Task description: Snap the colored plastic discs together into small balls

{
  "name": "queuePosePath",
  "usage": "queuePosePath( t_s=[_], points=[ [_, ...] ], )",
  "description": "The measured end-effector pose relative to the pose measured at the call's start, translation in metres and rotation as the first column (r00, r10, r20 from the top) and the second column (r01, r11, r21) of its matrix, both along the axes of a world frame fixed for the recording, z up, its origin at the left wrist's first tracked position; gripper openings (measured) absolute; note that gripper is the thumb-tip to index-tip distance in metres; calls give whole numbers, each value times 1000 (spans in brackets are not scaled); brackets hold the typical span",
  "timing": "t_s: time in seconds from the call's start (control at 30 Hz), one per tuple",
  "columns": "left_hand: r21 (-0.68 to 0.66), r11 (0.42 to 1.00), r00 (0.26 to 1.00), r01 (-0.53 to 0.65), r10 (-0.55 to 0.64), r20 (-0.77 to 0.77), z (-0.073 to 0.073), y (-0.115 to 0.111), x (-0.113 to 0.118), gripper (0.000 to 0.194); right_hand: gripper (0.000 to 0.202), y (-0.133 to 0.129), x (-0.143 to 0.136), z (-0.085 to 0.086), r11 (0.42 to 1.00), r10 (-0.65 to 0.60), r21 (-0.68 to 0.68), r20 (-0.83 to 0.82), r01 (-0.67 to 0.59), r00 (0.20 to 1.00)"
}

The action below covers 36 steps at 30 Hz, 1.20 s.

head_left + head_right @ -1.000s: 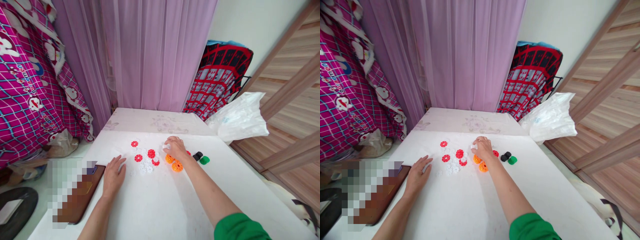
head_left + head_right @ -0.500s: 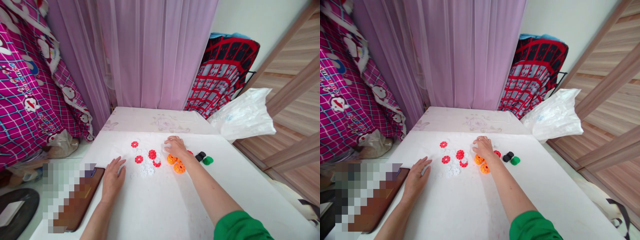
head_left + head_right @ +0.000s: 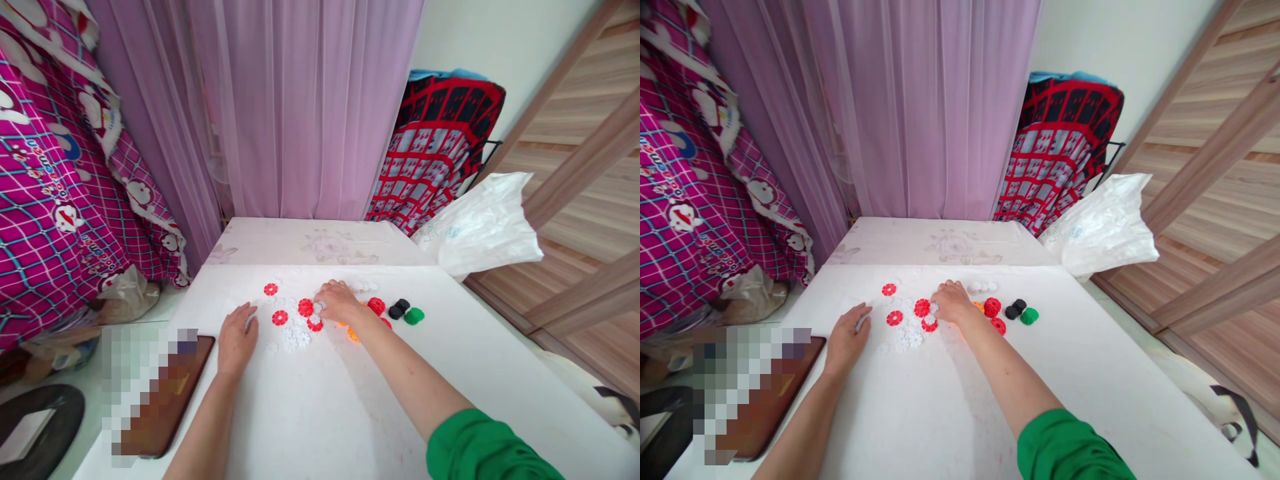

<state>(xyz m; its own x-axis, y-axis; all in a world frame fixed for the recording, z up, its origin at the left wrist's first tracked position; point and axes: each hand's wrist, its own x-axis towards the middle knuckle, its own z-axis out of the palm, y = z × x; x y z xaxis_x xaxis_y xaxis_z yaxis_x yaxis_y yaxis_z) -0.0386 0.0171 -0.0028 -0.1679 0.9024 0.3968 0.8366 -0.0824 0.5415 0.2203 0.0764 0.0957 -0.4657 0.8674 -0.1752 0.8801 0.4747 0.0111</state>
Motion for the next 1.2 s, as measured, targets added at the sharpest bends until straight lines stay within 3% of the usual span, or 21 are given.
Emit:
queuePosePath(
  t_s=[0.37,0.57,0.63,1.2],
  points=[
    [1,1000,994,17,-17,111,4,5,-2,35,22,11,0,0,990,133,43,27,-134,991],
    [2,1000,994,14,-14,112,3,5,-1,35,31,28,30,17,995,-54,87,-38,58,998],
    [6,1000,994,11,-12,110,2,5,-1,35,30,31,36,19,994,-62,85,-14,63,998],
    [16,1000,995,14,-15,100,0,6,-2,33,23,32,31,-1,998,13,56,98,-19,995]
  ],
)
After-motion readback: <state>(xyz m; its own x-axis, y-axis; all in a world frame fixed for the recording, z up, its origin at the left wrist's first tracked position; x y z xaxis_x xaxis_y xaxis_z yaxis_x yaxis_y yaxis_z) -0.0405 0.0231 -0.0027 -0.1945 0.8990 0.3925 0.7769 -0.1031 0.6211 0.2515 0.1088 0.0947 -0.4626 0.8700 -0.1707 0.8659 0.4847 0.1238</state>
